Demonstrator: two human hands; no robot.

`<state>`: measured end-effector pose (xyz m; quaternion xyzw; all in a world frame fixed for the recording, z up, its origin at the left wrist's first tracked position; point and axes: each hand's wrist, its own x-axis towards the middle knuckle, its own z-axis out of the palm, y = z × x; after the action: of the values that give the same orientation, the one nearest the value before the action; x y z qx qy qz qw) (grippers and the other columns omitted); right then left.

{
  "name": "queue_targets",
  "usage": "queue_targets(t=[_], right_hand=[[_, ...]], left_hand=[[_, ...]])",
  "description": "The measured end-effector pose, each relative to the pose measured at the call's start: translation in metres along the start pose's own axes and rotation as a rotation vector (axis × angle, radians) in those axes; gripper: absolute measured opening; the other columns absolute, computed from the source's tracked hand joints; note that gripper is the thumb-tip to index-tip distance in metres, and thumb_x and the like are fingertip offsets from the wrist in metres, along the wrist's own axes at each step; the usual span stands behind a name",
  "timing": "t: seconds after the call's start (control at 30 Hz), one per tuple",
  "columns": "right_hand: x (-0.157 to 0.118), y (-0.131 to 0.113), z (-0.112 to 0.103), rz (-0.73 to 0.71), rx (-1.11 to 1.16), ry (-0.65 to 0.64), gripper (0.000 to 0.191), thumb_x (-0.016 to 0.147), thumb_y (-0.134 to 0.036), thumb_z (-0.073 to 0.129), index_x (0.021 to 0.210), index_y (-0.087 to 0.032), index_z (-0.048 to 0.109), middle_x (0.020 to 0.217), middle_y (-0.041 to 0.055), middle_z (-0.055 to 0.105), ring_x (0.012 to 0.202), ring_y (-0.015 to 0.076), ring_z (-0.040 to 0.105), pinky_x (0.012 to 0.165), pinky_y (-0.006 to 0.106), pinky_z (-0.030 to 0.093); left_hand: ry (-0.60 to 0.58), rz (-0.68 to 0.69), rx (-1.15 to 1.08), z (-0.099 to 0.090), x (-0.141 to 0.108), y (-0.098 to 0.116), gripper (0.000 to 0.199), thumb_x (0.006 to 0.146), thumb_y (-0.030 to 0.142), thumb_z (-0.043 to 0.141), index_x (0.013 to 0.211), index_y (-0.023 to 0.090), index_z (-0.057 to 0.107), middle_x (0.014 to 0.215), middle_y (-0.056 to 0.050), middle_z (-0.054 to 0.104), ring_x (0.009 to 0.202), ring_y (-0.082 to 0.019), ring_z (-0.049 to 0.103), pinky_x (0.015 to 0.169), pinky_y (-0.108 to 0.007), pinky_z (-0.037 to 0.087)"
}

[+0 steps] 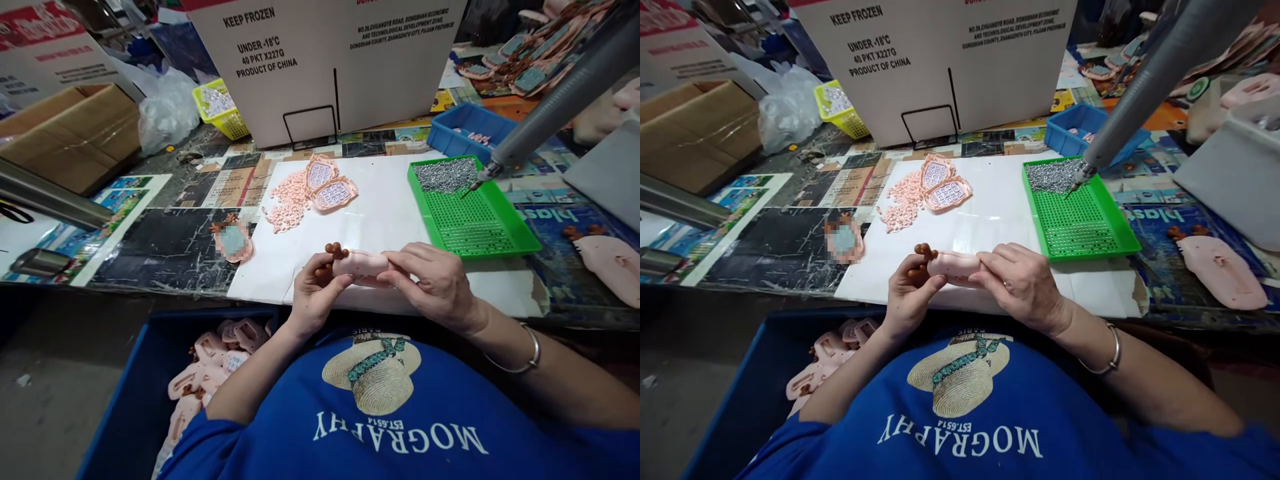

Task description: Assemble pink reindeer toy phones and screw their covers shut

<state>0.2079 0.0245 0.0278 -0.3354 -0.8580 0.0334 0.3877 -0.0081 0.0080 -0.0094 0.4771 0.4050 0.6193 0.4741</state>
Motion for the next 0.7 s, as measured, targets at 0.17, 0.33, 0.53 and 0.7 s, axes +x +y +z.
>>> queue_targets(t=[0.17, 0.33, 0.53, 0.7], right_hand=[[0.0, 0.004, -0.003, -0.007, 0.022, -0.013, 0.031, 0.1, -0.033, 0.063, 0.114, -0.006, 0.069, 0.098, 0.0135, 0.073, 0.088, 0.0233, 0.068, 0.077, 0.036, 0.055], [0.006, -0.002, 0.003, -0.034, 0.161, 0.04, 0.019, 0.101, -0.019, 0.059, 0.111, -0.009, 0.071, 0.092, 0.0112, 0.071, 0.083, 0.0195, 0.065, 0.073, 0.032, 0.056], [0.014, 0.005, 0.008, 0.049, 0.255, 0.114, 0.013, 0.097, -0.017, 0.064, 0.102, -0.013, 0.075, 0.08, 0.006, 0.066, 0.073, 0.0174, 0.063, 0.066, 0.031, 0.054], [0.007, 0.008, 0.008, 0.082, 0.249, 0.091, 0.021, 0.095, -0.028, 0.071, 0.113, -0.016, 0.073, 0.094, 0.0084, 0.07, 0.085, 0.02, 0.068, 0.072, 0.033, 0.058]], left_hand=[[-0.094, 0.023, 0.047, 0.003, 0.003, -0.003, 0.029, 0.072, 0.032, 0.089, 0.095, 0.024, 0.073, 0.097, -0.001, 0.077, 0.085, -0.015, 0.071, 0.078, -0.026, 0.055], [-0.234, 0.087, 0.201, 0.01, -0.002, -0.007, 0.033, 0.078, 0.027, 0.085, 0.109, 0.023, 0.074, 0.1, -0.004, 0.078, 0.081, -0.014, 0.07, 0.075, -0.026, 0.055], [-0.173, 0.147, 0.272, 0.017, 0.002, -0.01, 0.029, 0.078, 0.03, 0.085, 0.103, 0.02, 0.074, 0.087, -0.002, 0.076, 0.068, -0.011, 0.063, 0.067, -0.024, 0.053], [-0.135, 0.051, 0.079, 0.015, 0.006, -0.014, 0.03, 0.073, 0.03, 0.088, 0.098, 0.023, 0.073, 0.1, -0.002, 0.078, 0.086, -0.015, 0.073, 0.078, -0.026, 0.058]])
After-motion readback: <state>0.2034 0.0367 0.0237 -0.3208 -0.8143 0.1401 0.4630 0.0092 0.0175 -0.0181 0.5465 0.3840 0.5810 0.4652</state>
